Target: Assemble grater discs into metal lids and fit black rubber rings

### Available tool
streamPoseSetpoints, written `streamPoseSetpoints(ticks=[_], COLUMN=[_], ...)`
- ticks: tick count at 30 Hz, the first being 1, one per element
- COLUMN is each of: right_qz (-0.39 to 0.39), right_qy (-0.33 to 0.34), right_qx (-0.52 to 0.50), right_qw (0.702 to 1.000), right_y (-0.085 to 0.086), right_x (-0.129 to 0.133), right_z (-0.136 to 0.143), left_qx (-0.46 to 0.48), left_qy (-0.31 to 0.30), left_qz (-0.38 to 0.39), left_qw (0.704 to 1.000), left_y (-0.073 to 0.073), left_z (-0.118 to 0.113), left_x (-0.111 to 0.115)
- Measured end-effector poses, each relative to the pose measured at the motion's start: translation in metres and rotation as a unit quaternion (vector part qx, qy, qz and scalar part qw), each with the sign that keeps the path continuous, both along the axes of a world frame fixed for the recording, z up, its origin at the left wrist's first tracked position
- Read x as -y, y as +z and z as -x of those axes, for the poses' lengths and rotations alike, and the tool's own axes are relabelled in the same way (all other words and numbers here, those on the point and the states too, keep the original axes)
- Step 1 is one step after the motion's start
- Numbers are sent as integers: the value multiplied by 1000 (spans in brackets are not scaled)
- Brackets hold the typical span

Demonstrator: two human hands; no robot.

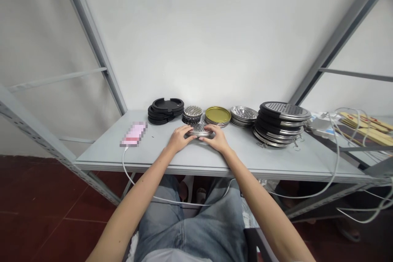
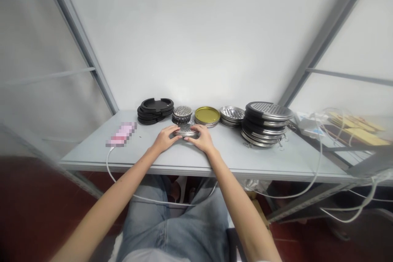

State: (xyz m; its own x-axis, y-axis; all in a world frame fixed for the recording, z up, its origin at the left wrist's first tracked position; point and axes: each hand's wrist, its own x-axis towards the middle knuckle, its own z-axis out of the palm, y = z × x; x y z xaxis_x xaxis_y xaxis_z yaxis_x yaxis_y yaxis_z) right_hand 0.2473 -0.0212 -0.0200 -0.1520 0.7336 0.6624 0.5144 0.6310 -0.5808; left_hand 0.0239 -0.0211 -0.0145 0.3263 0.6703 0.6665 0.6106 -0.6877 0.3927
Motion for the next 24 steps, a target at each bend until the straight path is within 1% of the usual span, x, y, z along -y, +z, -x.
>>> streamPoseSetpoints(ticks=[4, 9, 17, 20, 24], right_qz=[-10, -15, -27, -38, -43], right_qy=[-4, -9, -21, -16, 0], right_qx=[23, 31, 38, 76, 151], right_qw=[1000, 999, 999, 996, 988], right_y=[1, 3, 2, 4, 7], right_x=[2, 4, 7, 9, 13], right_z=[0, 1, 1, 2, 4], left_qx=[-17, -12, -9, 5, -2], left_qy=[5, 6, 5, 5, 42], left_qz=[0, 2, -8, 2, 21], left_qw=[1000, 1000, 1000, 1000, 999], left_y=[-2, -1, 4, 7, 5], left_z=[0, -1, -2, -2, -1], left_x=[0, 1, 6, 8, 6])
